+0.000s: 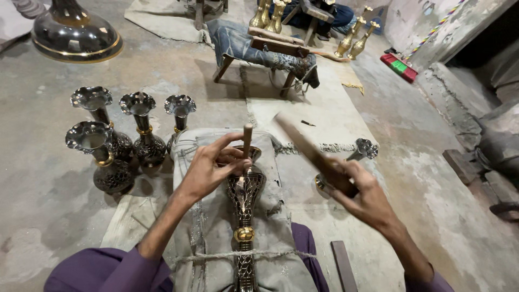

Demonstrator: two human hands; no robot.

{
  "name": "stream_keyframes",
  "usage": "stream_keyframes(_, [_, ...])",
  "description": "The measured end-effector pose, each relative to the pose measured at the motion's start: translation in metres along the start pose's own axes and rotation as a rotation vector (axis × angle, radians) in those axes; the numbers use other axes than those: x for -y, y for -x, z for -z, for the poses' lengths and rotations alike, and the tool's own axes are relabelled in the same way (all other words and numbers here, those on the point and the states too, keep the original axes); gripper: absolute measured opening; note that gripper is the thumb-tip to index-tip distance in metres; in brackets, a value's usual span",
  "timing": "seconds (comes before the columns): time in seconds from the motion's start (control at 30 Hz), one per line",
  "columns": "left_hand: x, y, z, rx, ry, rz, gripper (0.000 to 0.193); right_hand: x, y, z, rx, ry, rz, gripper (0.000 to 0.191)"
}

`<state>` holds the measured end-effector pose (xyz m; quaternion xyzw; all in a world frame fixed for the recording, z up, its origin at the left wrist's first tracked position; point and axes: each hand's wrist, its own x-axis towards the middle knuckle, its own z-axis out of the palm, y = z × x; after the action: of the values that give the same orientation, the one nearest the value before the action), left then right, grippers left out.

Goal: The person sits on the floor with a brass vase on a cloth pad on their lap. They hold a small chisel against the vase surface and strike it with a wooden mallet to engrave a decorative pattern, repositioning the chisel and rotating the vase as they work around it.

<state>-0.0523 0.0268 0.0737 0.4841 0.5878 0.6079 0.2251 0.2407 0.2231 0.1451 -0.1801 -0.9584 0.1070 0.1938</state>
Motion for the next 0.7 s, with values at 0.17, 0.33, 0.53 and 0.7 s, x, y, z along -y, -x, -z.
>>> stream_keyframes(0.17, [0.005,-0.008,0.002,0.149,0.003,-0.057,0.056,-0.002,0.012,-0.007,0.302,0.256,-0.174,0.075])
stream_keyframes(0.33, [0.001,-0.015,0.003,0.235,-0.156,-0.141,0.06,-0.011,0.005,0.003,0.131,0.306,-0.105,0.066])
stream_keyframes(0.53, [-0.01,-0.016,0.007,0.3,-0.181,-0.261,0.057,-0.001,-0.01,0.024,-0.24,0.035,0.101,0.07])
stream_keyframes(0.7, [-0.01,-0.012,0.007,0.279,-0.191,-0.231,0.055,0.021,-0.021,0.032,-0.127,0.237,0.045,0.074])
